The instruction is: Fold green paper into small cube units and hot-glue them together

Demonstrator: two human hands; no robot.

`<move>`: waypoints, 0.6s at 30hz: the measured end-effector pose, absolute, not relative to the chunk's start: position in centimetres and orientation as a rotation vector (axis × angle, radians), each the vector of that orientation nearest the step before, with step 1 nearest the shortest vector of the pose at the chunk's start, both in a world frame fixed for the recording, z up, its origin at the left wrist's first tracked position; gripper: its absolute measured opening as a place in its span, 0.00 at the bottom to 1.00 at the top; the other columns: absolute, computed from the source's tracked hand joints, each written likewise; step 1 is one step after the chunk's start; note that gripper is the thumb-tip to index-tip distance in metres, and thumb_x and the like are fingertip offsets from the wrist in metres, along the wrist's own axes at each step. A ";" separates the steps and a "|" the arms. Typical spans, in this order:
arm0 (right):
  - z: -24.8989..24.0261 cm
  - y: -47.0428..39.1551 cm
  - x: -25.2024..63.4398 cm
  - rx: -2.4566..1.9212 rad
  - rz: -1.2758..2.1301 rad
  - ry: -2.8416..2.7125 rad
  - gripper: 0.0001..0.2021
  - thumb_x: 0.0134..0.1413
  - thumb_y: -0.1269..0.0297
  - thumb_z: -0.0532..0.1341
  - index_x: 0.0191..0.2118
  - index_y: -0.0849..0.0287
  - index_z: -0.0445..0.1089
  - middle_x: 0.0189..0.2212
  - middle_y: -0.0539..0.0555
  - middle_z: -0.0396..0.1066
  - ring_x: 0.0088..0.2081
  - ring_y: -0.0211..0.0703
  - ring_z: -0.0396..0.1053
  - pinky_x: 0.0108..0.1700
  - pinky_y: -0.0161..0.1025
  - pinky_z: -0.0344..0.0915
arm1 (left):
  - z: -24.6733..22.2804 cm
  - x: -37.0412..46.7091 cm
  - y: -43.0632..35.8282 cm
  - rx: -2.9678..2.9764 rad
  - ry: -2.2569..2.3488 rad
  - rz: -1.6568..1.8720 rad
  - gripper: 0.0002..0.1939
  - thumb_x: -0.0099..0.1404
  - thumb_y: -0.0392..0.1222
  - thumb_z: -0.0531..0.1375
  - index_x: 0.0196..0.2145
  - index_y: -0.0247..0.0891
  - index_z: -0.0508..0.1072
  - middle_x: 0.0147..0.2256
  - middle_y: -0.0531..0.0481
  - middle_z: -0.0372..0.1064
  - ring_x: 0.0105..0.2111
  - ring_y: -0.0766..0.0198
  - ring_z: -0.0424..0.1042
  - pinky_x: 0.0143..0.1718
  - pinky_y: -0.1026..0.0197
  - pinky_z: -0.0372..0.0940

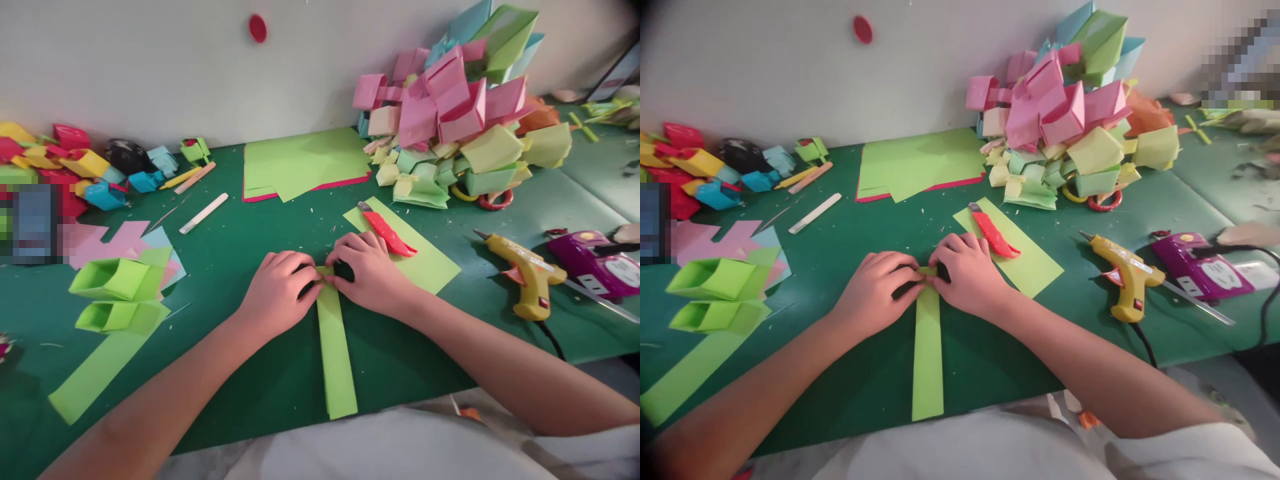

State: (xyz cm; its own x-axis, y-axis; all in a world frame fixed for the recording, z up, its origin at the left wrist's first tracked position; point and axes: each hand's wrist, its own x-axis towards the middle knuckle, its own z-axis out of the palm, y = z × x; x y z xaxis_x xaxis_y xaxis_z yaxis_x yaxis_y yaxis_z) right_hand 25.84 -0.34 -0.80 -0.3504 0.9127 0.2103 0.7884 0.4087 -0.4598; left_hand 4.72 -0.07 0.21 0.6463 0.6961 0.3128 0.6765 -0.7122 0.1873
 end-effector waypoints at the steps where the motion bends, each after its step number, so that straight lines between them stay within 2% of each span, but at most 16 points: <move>1: -0.7 -0.3 25.8 -1.468 0.442 -2.211 0.07 0.57 0.62 0.68 0.42 0.53 0.75 0.48 0.57 0.74 0.51 0.58 0.64 0.55 0.57 0.59 | 0.1 4.8 -0.1 2.766 1.173 0.586 0.07 0.72 0.38 0.59 0.38 0.39 0.78 0.47 0.46 0.78 0.49 0.53 0.75 0.48 0.48 0.65; 3: -0.3 -0.1 25.9 -1.480 0.578 -2.147 0.06 0.55 0.64 0.69 0.39 0.53 0.75 0.44 0.54 0.75 0.51 0.57 0.65 0.56 0.58 0.58 | 0.1 4.9 -0.1 2.696 1.158 0.626 0.05 0.71 0.36 0.60 0.38 0.40 0.76 0.46 0.48 0.79 0.50 0.53 0.76 0.49 0.49 0.66; 5: 0.1 0.2 26.0 -1.430 0.797 -2.071 0.04 0.55 0.67 0.68 0.36 0.53 0.74 0.39 0.51 0.76 0.46 0.52 0.69 0.54 0.56 0.61 | 0.0 5.0 -0.2 2.578 1.175 0.679 0.04 0.69 0.34 0.61 0.39 0.41 0.74 0.43 0.50 0.80 0.45 0.56 0.78 0.45 0.52 0.69; 8: 0.5 0.7 26.4 -1.266 1.171 -1.909 0.02 0.58 0.67 0.64 0.38 0.54 0.74 0.34 0.50 0.76 0.37 0.45 0.72 0.44 0.46 0.68 | 0.1 5.4 -0.2 2.398 1.200 0.796 0.11 0.68 0.31 0.62 0.46 0.43 0.71 0.40 0.53 0.79 0.38 0.62 0.80 0.38 0.60 0.72; 10: 0.8 1.0 26.7 -1.168 1.209 -1.845 0.05 0.60 0.67 0.64 0.42 0.54 0.75 0.37 0.51 0.78 0.38 0.43 0.74 0.40 0.43 0.70 | 0.5 5.7 -0.1 2.430 1.188 0.923 0.14 0.68 0.30 0.62 0.48 0.43 0.70 0.42 0.53 0.79 0.39 0.64 0.80 0.38 0.63 0.73; 12: 1.4 1.0 26.8 -1.081 1.002 -1.858 0.05 0.60 0.67 0.64 0.41 0.55 0.76 0.38 0.52 0.78 0.39 0.44 0.74 0.41 0.43 0.70 | 1.7 5.9 0.1 2.584 1.162 1.090 0.13 0.69 0.30 0.61 0.48 0.43 0.70 0.41 0.52 0.79 0.39 0.63 0.80 0.41 0.62 0.73; 15: 3.8 0.0 26.8 -0.868 0.483 -1.875 0.03 0.63 0.69 0.63 0.39 0.55 0.75 0.35 0.52 0.77 0.39 0.44 0.74 0.43 0.44 0.70 | 5.2 6.1 -0.6 2.850 1.020 1.340 0.13 0.69 0.28 0.61 0.48 0.41 0.70 0.38 0.51 0.79 0.38 0.62 0.80 0.40 0.59 0.73; 18: 6.9 -1.8 26.6 -0.686 0.055 -1.848 0.09 0.63 0.74 0.61 0.44 0.54 0.74 0.37 0.53 0.78 0.38 0.44 0.74 0.41 0.45 0.69 | 9.3 5.7 -2.8 3.026 0.867 1.407 0.15 0.67 0.29 0.64 0.48 0.44 0.71 0.43 0.50 0.80 0.48 0.53 0.79 0.48 0.48 0.71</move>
State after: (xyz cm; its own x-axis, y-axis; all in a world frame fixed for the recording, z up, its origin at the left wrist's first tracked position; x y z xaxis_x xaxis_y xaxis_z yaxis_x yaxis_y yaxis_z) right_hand 26.61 -1.85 6.95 -0.2218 0.4789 0.8494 0.4279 0.8305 -0.3566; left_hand 5.69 -2.79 9.32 0.5510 0.3079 0.7756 0.5545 -0.8297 -0.0646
